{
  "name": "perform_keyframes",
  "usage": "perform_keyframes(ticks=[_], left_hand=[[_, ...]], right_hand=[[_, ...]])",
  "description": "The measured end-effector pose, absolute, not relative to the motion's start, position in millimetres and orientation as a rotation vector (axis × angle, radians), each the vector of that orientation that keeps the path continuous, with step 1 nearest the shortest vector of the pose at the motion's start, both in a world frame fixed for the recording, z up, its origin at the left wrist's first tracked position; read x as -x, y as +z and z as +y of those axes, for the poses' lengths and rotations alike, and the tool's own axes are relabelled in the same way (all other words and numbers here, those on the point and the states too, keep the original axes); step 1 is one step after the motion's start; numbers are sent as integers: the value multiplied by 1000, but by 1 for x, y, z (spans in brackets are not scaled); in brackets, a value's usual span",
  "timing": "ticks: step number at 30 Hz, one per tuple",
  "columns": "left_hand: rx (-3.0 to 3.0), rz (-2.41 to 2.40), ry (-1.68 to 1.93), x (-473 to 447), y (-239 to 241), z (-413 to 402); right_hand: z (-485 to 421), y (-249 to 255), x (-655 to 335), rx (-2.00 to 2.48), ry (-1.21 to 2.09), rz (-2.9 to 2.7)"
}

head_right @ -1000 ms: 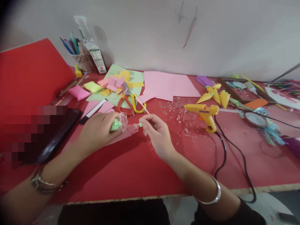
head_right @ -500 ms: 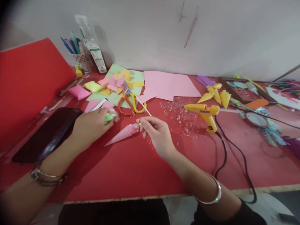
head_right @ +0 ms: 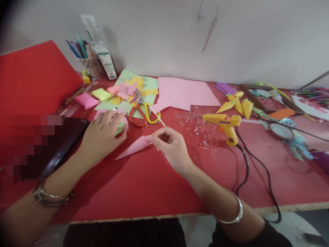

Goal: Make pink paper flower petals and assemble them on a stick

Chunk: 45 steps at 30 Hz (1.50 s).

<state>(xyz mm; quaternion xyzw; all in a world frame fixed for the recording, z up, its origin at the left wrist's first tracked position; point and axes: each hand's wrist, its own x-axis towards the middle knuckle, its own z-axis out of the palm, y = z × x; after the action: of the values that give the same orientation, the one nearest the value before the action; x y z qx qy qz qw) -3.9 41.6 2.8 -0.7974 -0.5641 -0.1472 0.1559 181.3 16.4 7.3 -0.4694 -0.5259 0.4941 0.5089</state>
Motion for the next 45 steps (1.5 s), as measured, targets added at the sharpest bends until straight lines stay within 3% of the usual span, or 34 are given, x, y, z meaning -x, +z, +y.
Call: perform_keyframes(ticks=[9,16,24,45], left_hand=[[2363,-1595,-541,2,7,41],[2736,-1199,-1114,-7,11,31],[2911,-1133,-1386,-16,5,27],[2685,-1075,-1421,-18,3,24]], right_hand=[[17,4,-184,1101,1277,-1203],[16,6,-180,1111,1325,-1240],[13,8,-180,1109,1385,-1297],[11,6,-176,1128,1444,-1528]])
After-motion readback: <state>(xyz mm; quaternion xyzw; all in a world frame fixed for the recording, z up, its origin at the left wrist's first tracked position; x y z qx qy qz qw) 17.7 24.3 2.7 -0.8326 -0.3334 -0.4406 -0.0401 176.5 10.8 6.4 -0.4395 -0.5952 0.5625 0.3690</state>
